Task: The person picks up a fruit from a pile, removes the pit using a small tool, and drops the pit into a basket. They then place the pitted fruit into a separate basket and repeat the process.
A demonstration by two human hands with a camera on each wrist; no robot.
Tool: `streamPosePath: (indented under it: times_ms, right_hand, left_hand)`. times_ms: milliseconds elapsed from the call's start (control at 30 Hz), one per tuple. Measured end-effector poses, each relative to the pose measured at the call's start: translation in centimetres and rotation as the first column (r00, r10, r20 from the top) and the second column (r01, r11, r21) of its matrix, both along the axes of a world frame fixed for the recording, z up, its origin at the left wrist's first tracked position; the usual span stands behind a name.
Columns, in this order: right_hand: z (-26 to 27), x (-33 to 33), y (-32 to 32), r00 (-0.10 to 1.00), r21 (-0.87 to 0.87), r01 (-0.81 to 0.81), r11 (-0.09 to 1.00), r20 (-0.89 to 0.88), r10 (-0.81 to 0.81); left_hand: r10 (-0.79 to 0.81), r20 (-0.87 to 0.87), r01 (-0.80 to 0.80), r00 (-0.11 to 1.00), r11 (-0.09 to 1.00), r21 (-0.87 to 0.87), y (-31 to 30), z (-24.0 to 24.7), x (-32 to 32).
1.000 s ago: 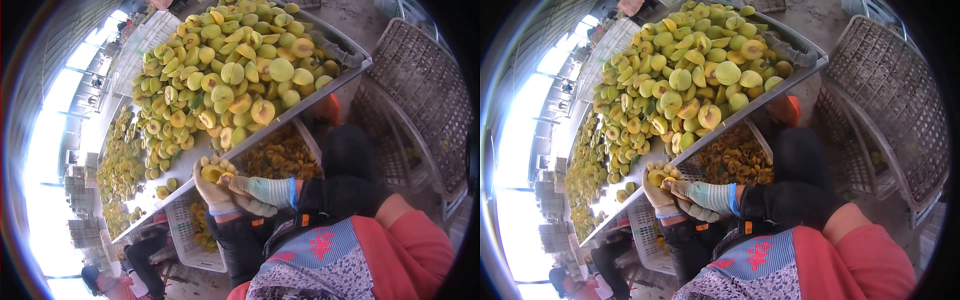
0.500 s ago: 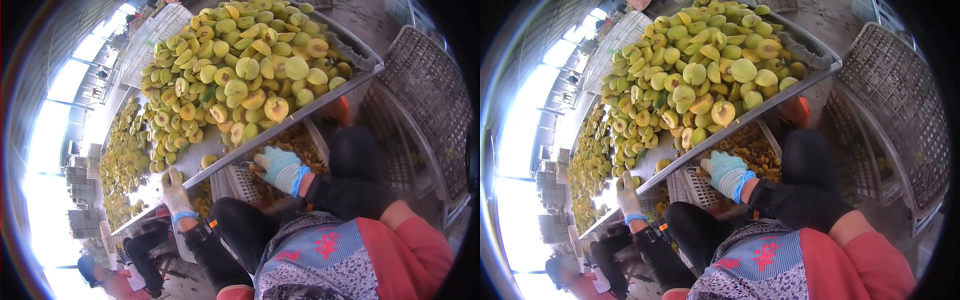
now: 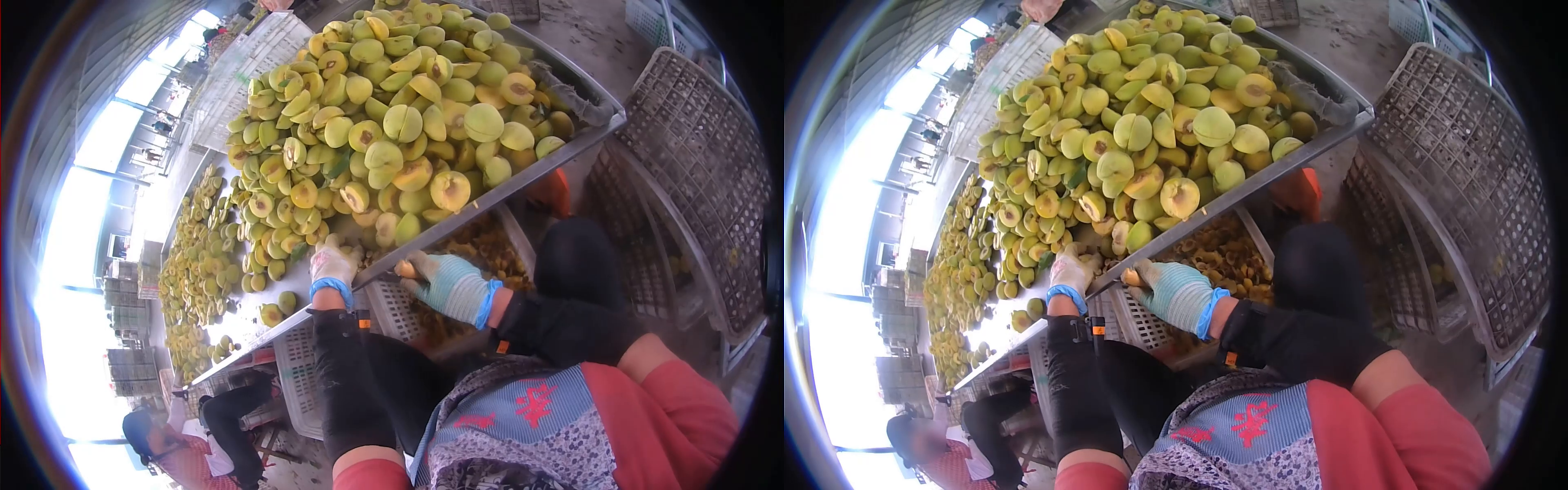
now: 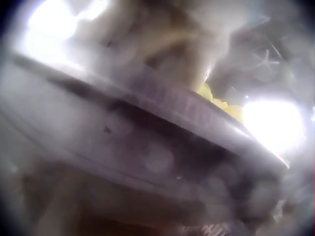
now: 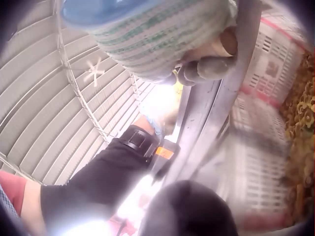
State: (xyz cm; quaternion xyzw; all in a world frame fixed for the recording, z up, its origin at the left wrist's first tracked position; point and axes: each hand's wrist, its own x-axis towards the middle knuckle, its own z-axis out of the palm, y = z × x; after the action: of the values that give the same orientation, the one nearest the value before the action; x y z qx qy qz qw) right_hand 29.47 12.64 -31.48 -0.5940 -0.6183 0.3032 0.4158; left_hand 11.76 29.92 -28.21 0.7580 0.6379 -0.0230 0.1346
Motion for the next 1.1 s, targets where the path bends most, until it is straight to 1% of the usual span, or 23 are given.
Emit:
streamPosePath:
  times_ms: [67, 100, 133, 167, 200, 233, 267, 300, 367, 400, 433, 500, 533, 600, 700, 800, 900, 1000, 1100]
  right_hand:
    - [0.4, 0.1, 0.1, 1.000, 0.004, 0.003, 1.000, -0.024, -0.003]
    - [0.7, 0.2, 0.2, 0.998, -0.002, 0.008, 1.000, -0.064, -0.008]
    - [1.0, 0.2, 0.0, 0.994, -0.011, 0.016, 1.000, -0.105, -0.017]
    - [1.1, 0.2, -0.1, 0.989, -0.024, 0.024, 0.999, -0.147, -0.028]
    - [1.0, 0.0, -0.1, 0.973, -0.041, 0.018, 0.999, -0.229, -0.027]
    - [0.9, -0.3, 0.1, 0.952, -0.054, 0.006, 0.999, -0.306, -0.022]
    - [1.0, -0.6, 0.4, 0.925, -0.064, -0.010, 0.998, -0.380, -0.015]
    - [1.7, -0.8, 0.3, 0.900, -0.057, -0.009, 0.998, -0.436, -0.017]
    - [0.7, -1.7, 1.1, 0.874, -0.020, -0.008, 1.000, -0.485, -0.003]
    - [0.3, -2.0, 1.3, 0.861, -0.003, -0.005, 1.000, -0.509, 0.003]
    - [0.0, -2.1, 1.3, 0.852, -0.013, -0.009, 1.000, -0.524, 0.001]
    - [0.0, -2.1, 1.0, 0.832, -0.032, -0.015, 0.999, -0.555, -0.006]
    - [0.0, -2.1, 0.8, 0.817, -0.057, -0.041, 0.998, -0.576, 0.001]
    - [0.5, -2.0, 0.5, 0.787, -0.100, -0.099, 0.990, -0.617, 0.016]
    - [0.0, -2.1, 0.6, 0.811, -0.085, -0.100, 0.991, -0.584, 0.032]
    - [0.5, -2.2, 0.1, 0.767, -0.117, -0.125, 0.985, -0.642, 0.021]
    - [0.3, -2.6, 0.1, 0.735, -0.113, -0.114, 0.987, -0.678, 0.007]
    - [0.0, -2.1, -0.1, 0.817, -0.200, -0.177, 0.964, -0.576, 0.030]
    - [-1.0, -2.1, -0.4, 0.841, -0.150, -0.195, 0.969, -0.534, 0.086]
  left_hand:
    - [0.077, 0.101, -0.070, 0.992, 0.995, -0.071, 0.2, 0.7, -0.3]
    - [0.134, 0.325, -0.098, 0.936, 0.987, -0.124, 0.3, 0.9, -0.8]
    - [0.194, 0.526, -0.109, 0.828, 0.976, -0.188, -0.2, 0.7, -1.9]
    - [0.256, 0.691, -0.102, 0.675, 0.961, -0.257, -0.7, 0.4, -2.6]
    - [0.274, 0.820, -0.059, 0.503, 0.957, -0.284, -1.8, 0.9, -2.4]
    - [0.291, 0.908, -0.016, 0.302, 0.954, -0.300, -3.2, 1.2, -2.1]
    - [0.302, 0.950, 0.027, 0.083, 0.952, -0.305, -4.5, 2.0, -1.4]
    - [0.340, 0.940, 0.092, -0.004, 0.937, -0.338, -6.0, 2.9, -0.3]
    - [0.425, 0.890, 0.230, -0.166, 0.894, -0.385, -8.8, 3.9, 2.0]
    - [0.175, 0.985, 0.166, 0.004, 0.971, -0.173, -9.2, 2.8, 2.6]
    - [-0.087, 0.979, 0.146, 0.187, 0.987, 0.059, -9.4, 1.4, 3.1]
    - [0.125, 0.992, 0.094, 0.002, 0.988, -0.125, -10.1, 0.8, 4.2]
    - [0.219, 0.970, 0.070, -0.103, 0.975, -0.213, -10.5, 0.6, 4.8]
    - [0.423, 0.852, 0.120, -0.310, 0.906, -0.406, -10.7, 1.4, 5.0]
    - [0.382, 0.890, 0.006, -0.251, 0.920, -0.393, -11.4, 1.6, 6.1]
    - [0.322, 0.907, 0.024, -0.272, 0.944, -0.328, -11.6, 1.3, 6.5]
    - [0.298, 0.918, -0.124, -0.263, 0.933, -0.338, -12.5, 1.8, 8.0]
    - [0.322, 0.927, -0.160, -0.193, 0.921, -0.354, -12.8, 1.9, 8.1]
    - [0.371, 0.919, -0.145, -0.132, 0.910, -0.388, -12.6, 2.0, 7.8]
